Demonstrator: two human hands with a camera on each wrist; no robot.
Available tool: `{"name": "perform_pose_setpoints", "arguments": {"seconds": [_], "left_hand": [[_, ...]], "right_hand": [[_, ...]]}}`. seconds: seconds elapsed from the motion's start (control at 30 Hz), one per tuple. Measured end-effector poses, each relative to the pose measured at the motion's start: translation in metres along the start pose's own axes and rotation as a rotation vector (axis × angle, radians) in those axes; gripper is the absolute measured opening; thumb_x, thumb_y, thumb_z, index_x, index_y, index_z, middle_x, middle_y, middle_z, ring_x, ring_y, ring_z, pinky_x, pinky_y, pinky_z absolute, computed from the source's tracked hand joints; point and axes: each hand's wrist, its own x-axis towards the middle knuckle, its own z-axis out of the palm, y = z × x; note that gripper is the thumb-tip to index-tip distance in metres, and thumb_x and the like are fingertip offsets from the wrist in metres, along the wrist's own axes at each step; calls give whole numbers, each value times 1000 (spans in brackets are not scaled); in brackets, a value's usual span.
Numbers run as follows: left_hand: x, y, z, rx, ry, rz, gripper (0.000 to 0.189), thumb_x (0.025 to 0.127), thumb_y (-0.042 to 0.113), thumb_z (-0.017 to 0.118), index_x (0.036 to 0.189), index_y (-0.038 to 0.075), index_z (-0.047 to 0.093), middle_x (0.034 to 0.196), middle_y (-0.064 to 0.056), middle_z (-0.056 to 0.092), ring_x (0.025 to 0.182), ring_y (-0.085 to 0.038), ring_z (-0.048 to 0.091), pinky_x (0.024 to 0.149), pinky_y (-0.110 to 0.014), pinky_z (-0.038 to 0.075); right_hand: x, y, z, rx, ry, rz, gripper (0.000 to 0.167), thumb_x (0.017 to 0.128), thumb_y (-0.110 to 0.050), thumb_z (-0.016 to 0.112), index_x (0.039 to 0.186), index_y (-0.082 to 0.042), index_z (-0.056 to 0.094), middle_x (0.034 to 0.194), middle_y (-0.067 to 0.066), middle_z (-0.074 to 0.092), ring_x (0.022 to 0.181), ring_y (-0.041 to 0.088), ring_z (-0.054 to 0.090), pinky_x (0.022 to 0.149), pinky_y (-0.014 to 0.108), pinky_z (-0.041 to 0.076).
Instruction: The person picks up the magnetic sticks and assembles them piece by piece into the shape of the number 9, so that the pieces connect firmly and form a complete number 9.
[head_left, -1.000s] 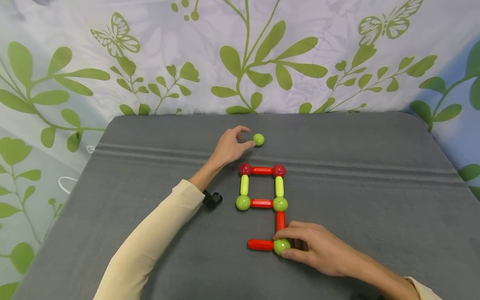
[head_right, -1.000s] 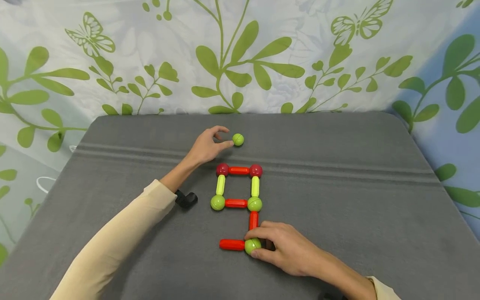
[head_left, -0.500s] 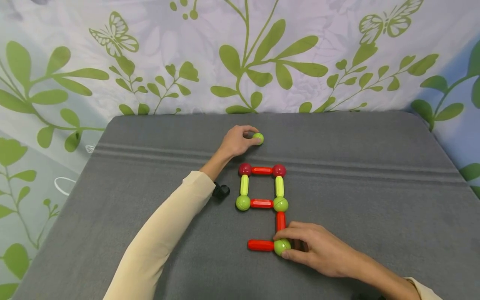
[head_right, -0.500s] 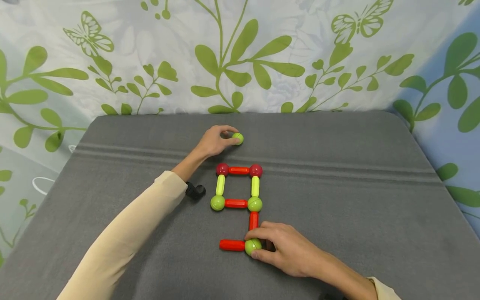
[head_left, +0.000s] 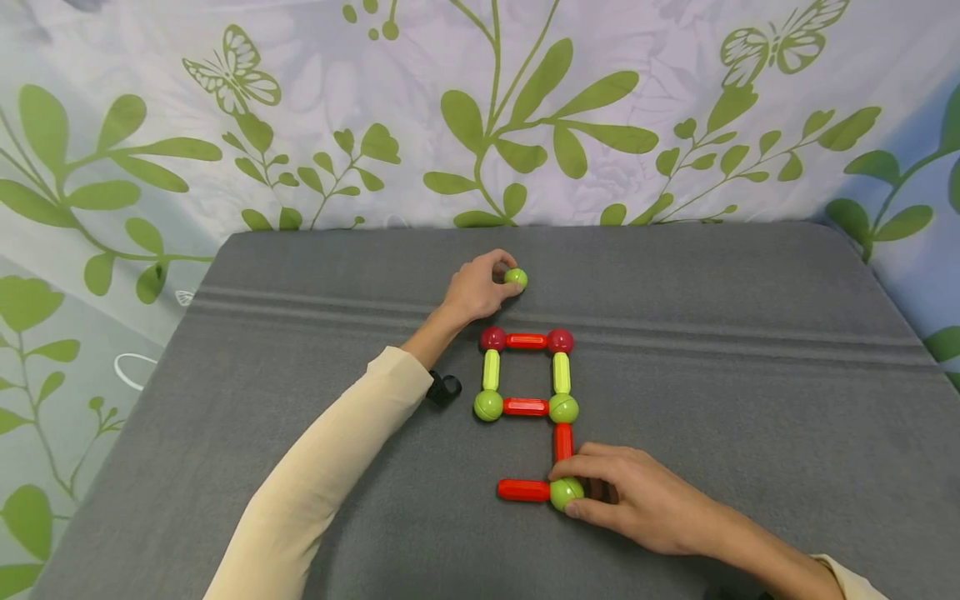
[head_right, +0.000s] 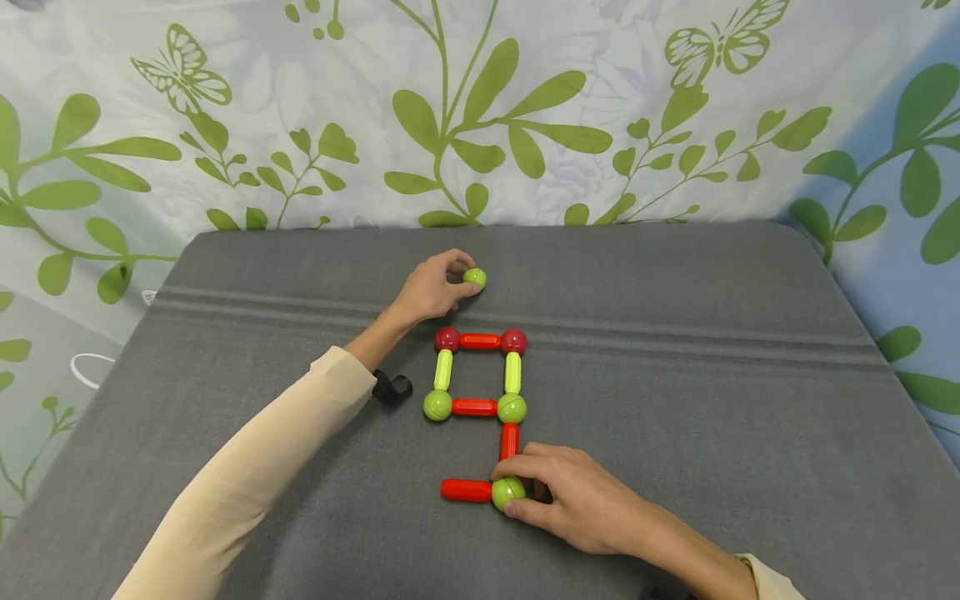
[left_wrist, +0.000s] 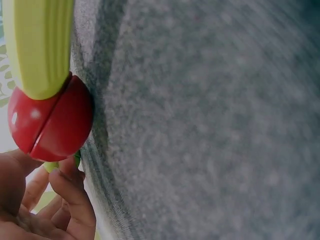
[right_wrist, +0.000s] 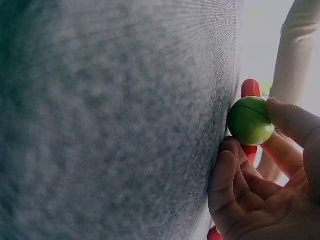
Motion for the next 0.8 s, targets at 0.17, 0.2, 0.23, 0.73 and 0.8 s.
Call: {"name": "perform_pose_setpoints", "arguments": {"seconds": [0.17, 0.2, 0.23, 0.73, 0.8], "left_hand": [[0, 1, 0, 19, -3, -1, 39, 95, 24, 69, 131, 13, 59, 116, -9, 65, 91, -23, 63, 84, -39, 45], [0, 0, 0, 27, -5, 1, 41, 95, 24, 69, 133, 13, 58, 115, -10, 64, 93, -25, 61, 84, -40, 45], [0, 0, 1, 37, -10, 5, 44, 96, 24, 68, 136, 13, 56, 114, -11, 64, 94, -26, 59, 84, -41, 44], [-36, -10, -20, -221, 25, 41, 37, 96, 24, 68, 129, 10, 58, 116, -12, 60, 79, -29, 65, 68, -34, 50], [-42, -13, -24, -274, 19, 32, 38, 96, 25, 68, 129, 10, 58, 114, -12, 59, 77, -33, 64, 64, -33, 49]], "right_hand": [[0, 1, 0, -5, 6, -16, 23, 96, -33, 66, 118, -27, 65, 92, -18, 56, 71, -1, 52, 60, 20, 45], [0, 1, 0, -5, 6, -17, 23, 96, -33, 66, 118, -27, 65, 92, -18, 56, 71, -1, 52, 60, 20, 45], [0, 1, 0, -4, 5, -15, 23, 96, -33, 66, 118, -27, 65, 92, -18, 56, 71, -1, 52, 59, 20, 45], [2, 0, 0, -7, -12, -12, 22, 96, -32, 66, 117, -26, 66, 93, -18, 57, 73, -1, 52, 60, 20, 46], [2, 0, 0, -7, -8, -16, 21, 96, -32, 66, 117, -26, 66, 92, -18, 57, 72, -1, 52, 60, 20, 46]]}}
